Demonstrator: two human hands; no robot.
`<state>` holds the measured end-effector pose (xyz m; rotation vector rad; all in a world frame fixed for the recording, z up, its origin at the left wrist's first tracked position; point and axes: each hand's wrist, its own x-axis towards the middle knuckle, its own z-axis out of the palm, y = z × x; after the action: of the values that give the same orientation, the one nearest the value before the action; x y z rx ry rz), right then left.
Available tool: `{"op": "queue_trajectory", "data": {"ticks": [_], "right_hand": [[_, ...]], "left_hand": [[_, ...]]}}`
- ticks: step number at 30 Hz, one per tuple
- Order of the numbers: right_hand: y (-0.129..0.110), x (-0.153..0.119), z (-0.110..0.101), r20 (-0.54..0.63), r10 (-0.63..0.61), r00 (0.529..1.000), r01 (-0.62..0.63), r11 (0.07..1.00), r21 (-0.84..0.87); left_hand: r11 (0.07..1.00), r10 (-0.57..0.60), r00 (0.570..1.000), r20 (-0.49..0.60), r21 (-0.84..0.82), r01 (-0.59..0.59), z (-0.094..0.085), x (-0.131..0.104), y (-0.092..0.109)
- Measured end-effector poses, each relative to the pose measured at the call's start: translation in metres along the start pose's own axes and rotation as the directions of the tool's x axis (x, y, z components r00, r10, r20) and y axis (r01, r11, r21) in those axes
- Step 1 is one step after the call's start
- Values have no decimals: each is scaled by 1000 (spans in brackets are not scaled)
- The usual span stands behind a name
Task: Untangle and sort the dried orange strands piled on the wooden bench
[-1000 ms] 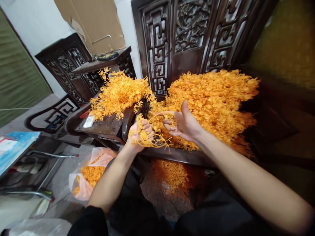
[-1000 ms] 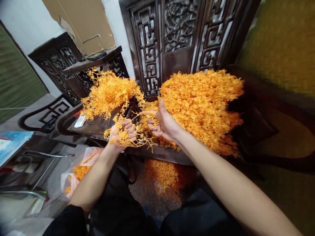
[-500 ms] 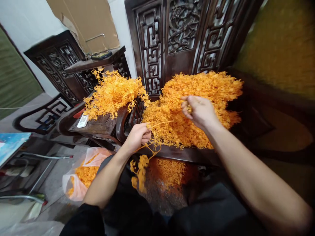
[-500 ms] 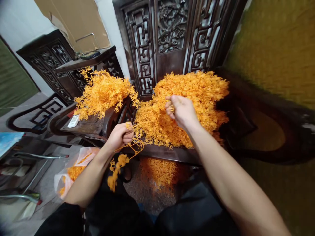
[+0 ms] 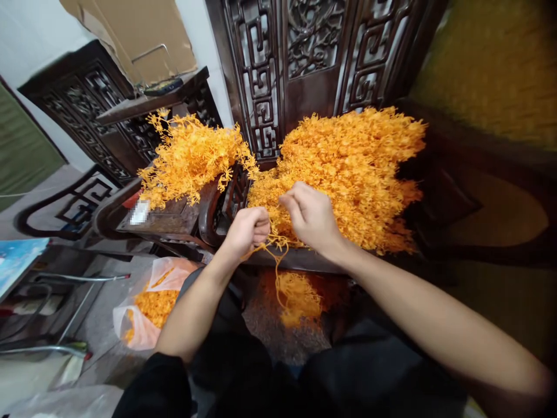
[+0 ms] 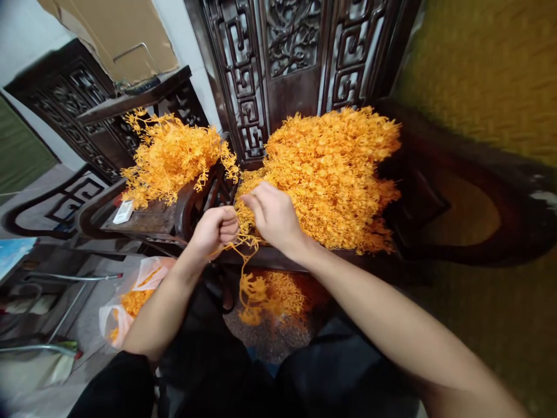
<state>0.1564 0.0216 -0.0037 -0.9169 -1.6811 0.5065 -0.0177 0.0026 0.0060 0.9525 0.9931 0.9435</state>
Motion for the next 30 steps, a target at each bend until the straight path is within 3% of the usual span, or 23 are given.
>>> {"op": "queue_trajectory", "data": {"ticks": [1, 2, 3, 4, 5, 6, 8, 10, 13, 18, 23, 28, 30], "right_hand": [[5, 8, -8, -149, 52, 987, -43, 997, 61], [11, 17, -18, -302, 122, 946, -76, 984, 159], [16, 25, -28, -442, 213, 871, -93, 956, 278], [20, 32, -37, -527, 292, 798, -79, 918, 389], [23, 36, -44, -549, 336, 765, -68, 891, 449], [24, 37, -48, -471, 377, 797, -147, 879, 454], [25, 30, -44, -163, 430, 888, -345, 858, 380], [24, 17, -28, 136, 432, 891, -453, 840, 298], [21, 1, -4, 337, 346, 876, -458, 815, 356], [12, -4, 3, 370, 220, 902, -345, 884, 314], [4, -3, -8, 277, 159, 948, -211, 962, 171], [-3, -3, -4, 340, 128, 932, -177, 977, 118], [-3, 1, -1, 269, 74, 960, -98, 992, 77]], "left_hand": [[996, -23, 1000, 21, -84, 24, -3, 1, 5], [987, -35, 999, 33, -156, 40, -6, 1, 9], [975, -36, 999, 35, -218, 43, -9, 2, 12], [962, -31, 999, 36, -271, 40, -13, 2, 15], [949, -20, 999, 43, -315, 33, -15, 3, 16], [937, -3, 999, 52, -350, 21, -16, 3, 16], [920, 41, 997, 66, -391, -12, -16, 3, 14], [918, 68, 995, 67, -394, -36, -13, 3, 11], [930, 86, 994, 63, -362, -58, -7, 3, 7], [949, 113, 990, 78, -305, -84, 1, 2, 2], [935, 222, 973, -61, -269, -230, 7, 2, 0], [947, 251, 964, -84, -186, -262, 11, 5, -2], [949, 260, 961, -98, -159, -273, 13, 5, -2]]}}
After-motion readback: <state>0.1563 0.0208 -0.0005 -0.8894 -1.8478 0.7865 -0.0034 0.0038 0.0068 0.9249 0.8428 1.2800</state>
